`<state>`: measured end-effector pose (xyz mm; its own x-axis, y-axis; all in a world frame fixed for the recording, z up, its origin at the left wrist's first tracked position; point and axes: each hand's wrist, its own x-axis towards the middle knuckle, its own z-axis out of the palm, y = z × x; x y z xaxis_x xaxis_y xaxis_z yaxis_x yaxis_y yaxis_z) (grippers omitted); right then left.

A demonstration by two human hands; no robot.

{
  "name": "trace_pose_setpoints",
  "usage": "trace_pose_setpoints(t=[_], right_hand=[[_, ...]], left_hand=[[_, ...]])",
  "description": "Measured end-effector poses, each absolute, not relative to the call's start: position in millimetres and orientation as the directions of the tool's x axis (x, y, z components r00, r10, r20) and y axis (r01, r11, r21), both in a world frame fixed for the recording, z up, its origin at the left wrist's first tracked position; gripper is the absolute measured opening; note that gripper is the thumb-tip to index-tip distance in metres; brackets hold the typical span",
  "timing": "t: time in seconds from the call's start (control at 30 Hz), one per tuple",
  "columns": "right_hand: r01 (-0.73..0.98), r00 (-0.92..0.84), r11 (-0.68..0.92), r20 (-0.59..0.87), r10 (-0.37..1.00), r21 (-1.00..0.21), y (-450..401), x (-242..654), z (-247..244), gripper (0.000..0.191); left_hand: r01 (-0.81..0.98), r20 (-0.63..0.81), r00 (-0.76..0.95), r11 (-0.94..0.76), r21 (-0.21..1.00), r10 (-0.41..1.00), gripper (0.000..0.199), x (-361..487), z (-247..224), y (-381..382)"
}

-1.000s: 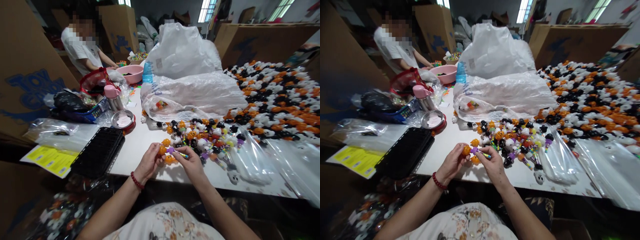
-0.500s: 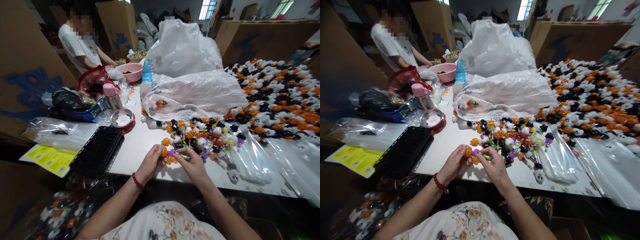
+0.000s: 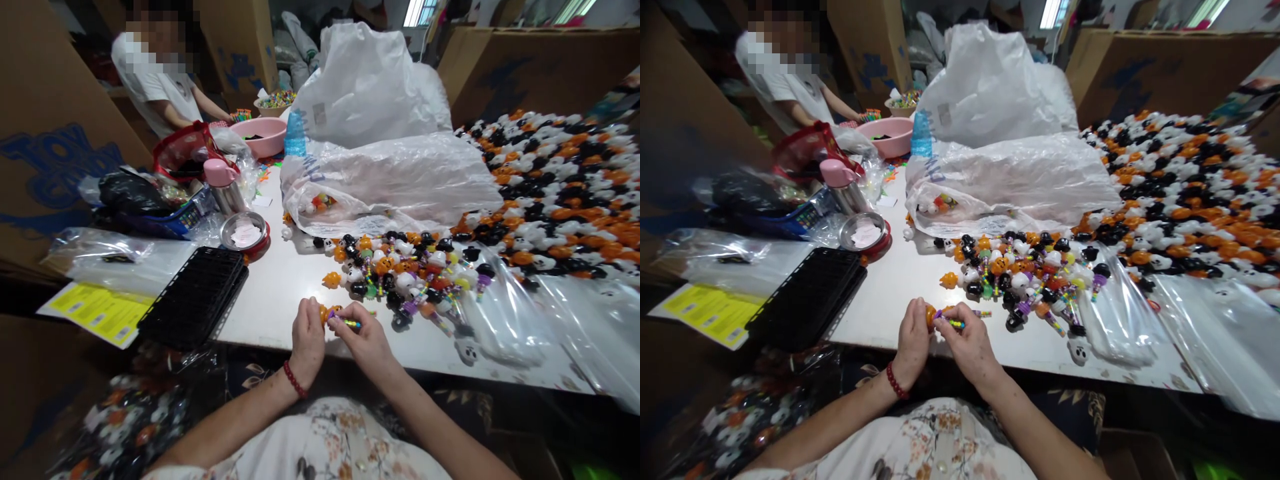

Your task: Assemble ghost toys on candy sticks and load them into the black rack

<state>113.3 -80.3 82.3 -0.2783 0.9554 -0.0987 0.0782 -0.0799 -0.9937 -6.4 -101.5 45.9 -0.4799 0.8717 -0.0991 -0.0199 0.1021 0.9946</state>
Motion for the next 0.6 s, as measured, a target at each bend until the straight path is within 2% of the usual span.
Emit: trace_pose_setpoints(t=[0.13,0.2,0.27,0.33,0.43,0.47,0.53,0.6], right_hand=[[0.045,-0.333,-0.177,-0.182,0.925,-0.983,-74.5,112.9,81.0,0.034],[0.102,-0.374,-0.145,-0.173,0.911,-0.984,-69.2,118.2,80.9,0.033],[0.228,-0.433,-0.001,-0.102,0.895,-0.974,-65.9,124.5,80.0,0.029],[0.365,-0.513,0.187,-0.030,0.858,-0.912,-65.5,129.3,75.5,0.027],[0.453,-0.597,0.340,0.003,0.802,-0.824,-67.5,131.1,56.9,0.027],[0.448,-0.608,0.359,0.015,0.794,-0.819,-67.5,130.3,48.2,0.028],[0.422,-0.611,0.394,0.065,0.789,-0.817,-64.3,127.8,30.7,0.029],[0.427,-0.589,0.416,0.102,0.801,-0.803,-55.3,124.8,16.9,0.032]], left_hand=[[0.016,-0.103,-0.467,0.124,0.992,0.879,0.037,-8.4,41.1,-102.0],[0.018,-0.122,-0.435,0.144,0.989,0.892,0.038,-11.9,44.2,-99.5],[0.017,-0.139,-0.390,0.159,0.987,0.910,0.039,-17.4,52.6,-99.3],[0.081,-0.132,-0.318,0.165,0.983,0.939,0.038,-27.4,64.7,-103.2],[0.339,-0.056,-0.247,0.141,0.930,0.967,0.036,-56.8,83.5,-116.2],[0.457,0.007,-0.279,0.127,0.880,0.960,0.038,-71.2,88.6,-122.1],[0.691,0.183,-0.395,0.160,0.705,0.900,0.044,-105.6,95.9,-135.2],[0.827,0.316,-0.489,0.316,0.465,0.813,0.058,-143.0,98.8,-147.5]])
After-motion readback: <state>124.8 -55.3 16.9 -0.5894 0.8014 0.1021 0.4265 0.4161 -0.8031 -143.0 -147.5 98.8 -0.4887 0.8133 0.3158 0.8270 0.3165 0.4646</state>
